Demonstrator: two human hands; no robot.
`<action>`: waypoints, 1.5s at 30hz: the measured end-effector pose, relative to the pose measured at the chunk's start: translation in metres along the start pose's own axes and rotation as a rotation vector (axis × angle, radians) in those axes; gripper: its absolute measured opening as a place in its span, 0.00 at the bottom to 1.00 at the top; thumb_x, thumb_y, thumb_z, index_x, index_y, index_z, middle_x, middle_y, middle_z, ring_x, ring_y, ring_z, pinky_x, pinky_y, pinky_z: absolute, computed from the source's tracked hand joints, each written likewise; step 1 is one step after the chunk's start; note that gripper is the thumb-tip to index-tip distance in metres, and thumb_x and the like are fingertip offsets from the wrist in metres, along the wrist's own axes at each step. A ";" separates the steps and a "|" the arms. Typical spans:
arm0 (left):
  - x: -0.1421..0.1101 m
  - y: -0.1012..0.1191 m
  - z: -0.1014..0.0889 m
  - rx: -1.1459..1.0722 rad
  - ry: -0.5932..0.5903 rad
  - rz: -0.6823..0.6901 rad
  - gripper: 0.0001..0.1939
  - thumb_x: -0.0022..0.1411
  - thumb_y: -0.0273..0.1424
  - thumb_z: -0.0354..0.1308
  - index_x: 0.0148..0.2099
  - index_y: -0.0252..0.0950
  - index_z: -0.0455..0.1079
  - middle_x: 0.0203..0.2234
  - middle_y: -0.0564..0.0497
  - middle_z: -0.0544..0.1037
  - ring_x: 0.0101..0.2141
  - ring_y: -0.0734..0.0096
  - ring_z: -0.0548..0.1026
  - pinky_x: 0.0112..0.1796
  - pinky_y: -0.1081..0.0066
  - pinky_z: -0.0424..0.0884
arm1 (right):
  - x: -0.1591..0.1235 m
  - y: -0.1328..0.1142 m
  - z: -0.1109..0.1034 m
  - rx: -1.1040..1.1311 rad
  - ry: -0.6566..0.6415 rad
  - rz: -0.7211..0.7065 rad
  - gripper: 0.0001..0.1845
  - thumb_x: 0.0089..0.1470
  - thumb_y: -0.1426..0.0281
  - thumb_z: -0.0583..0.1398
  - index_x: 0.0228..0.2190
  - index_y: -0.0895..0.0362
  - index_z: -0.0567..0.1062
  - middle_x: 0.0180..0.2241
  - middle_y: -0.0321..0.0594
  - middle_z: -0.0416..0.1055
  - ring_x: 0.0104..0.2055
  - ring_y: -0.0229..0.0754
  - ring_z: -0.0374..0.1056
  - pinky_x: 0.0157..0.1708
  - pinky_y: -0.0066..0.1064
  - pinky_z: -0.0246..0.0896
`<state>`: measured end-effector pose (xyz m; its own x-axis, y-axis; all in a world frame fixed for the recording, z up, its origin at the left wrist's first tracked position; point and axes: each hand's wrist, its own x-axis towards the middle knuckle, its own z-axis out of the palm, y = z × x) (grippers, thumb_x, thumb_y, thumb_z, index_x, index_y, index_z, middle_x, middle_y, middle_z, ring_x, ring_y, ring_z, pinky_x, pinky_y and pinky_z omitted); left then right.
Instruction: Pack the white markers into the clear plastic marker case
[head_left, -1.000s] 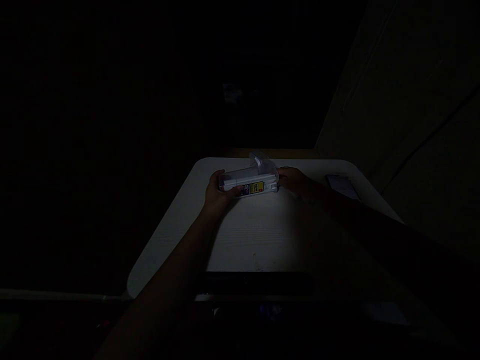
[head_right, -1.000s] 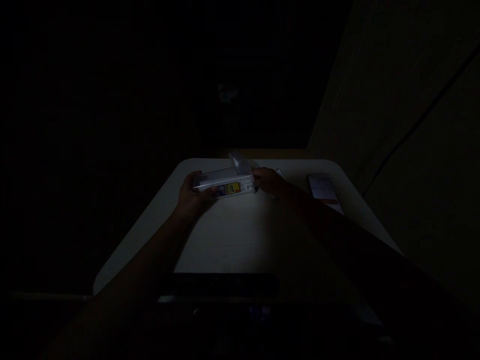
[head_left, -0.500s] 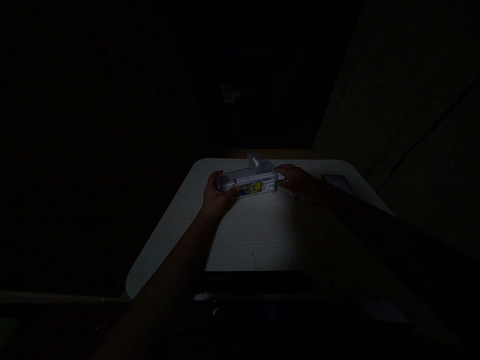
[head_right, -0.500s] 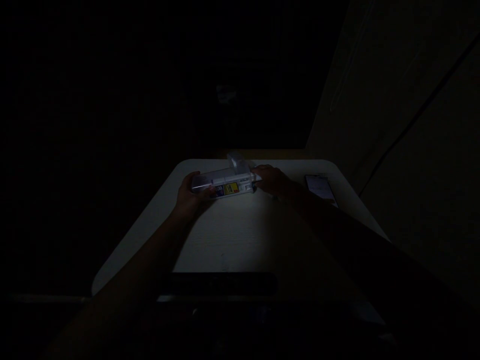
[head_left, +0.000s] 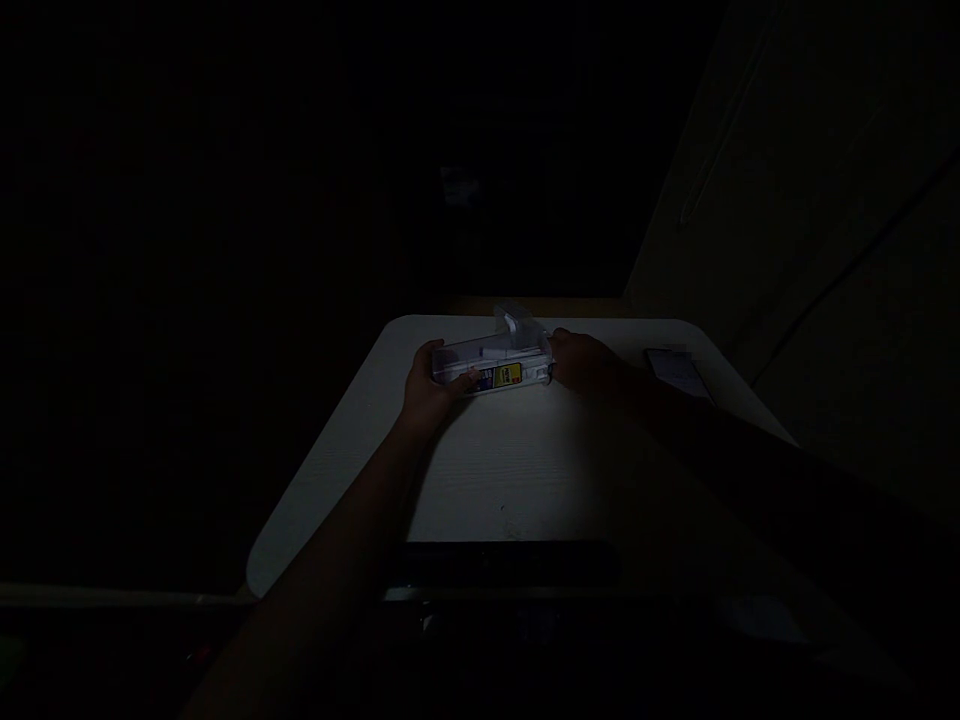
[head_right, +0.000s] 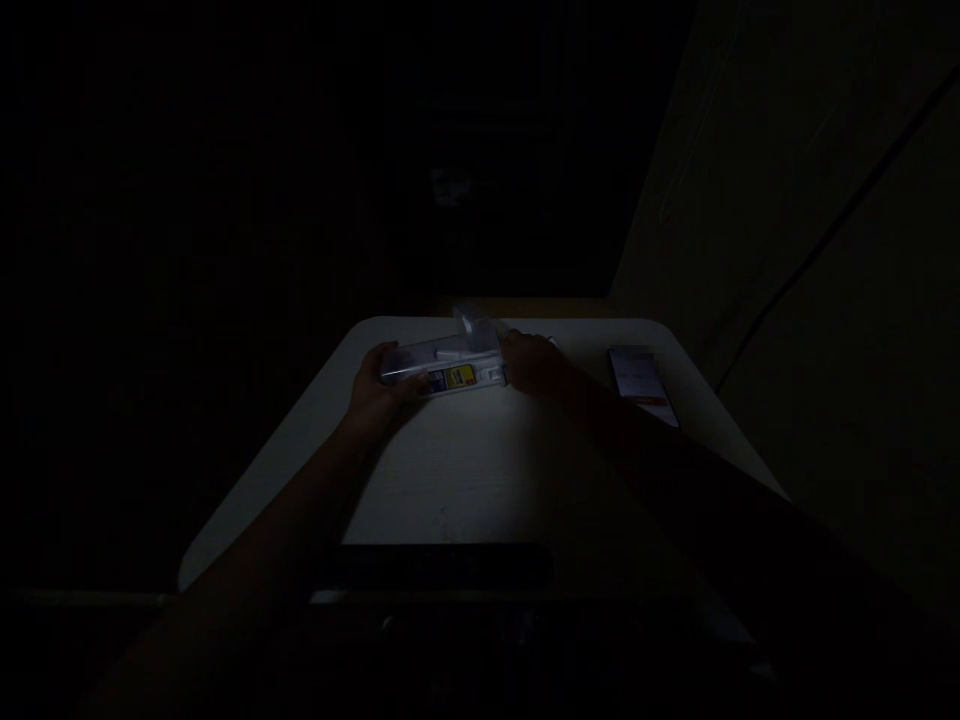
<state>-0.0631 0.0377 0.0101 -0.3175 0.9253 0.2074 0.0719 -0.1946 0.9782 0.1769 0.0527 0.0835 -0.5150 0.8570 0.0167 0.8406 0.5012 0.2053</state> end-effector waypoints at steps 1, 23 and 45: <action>0.001 0.000 0.000 -0.002 0.006 -0.006 0.42 0.33 0.37 0.76 0.53 0.39 0.67 0.47 0.45 0.74 0.50 0.55 0.74 0.53 0.56 0.72 | 0.000 0.000 0.000 0.004 -0.019 0.019 0.22 0.63 0.75 0.48 0.54 0.65 0.72 0.55 0.59 0.71 0.51 0.50 0.73 0.46 0.35 0.64; 0.002 -0.004 -0.003 0.022 0.000 0.004 0.43 0.33 0.38 0.76 0.53 0.39 0.66 0.49 0.44 0.73 0.50 0.54 0.74 0.55 0.53 0.70 | -0.057 0.067 0.015 -0.036 -0.159 0.591 0.24 0.65 0.69 0.50 0.55 0.73 0.69 0.49 0.71 0.74 0.52 0.63 0.76 0.46 0.46 0.70; 0.003 -0.005 -0.002 -0.073 -0.014 -0.018 0.42 0.32 0.34 0.76 0.52 0.40 0.68 0.44 0.47 0.73 0.45 0.58 0.75 0.48 0.56 0.75 | -0.015 0.024 -0.011 0.326 -0.003 0.110 0.25 0.67 0.73 0.45 0.49 0.58 0.80 0.50 0.47 0.80 0.54 0.46 0.75 0.54 0.35 0.70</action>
<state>-0.0658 0.0406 0.0059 -0.3047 0.9332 0.1904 -0.0027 -0.2008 0.9796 0.2028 0.0503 0.0994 -0.4178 0.9084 0.0182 0.9009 0.4168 -0.1214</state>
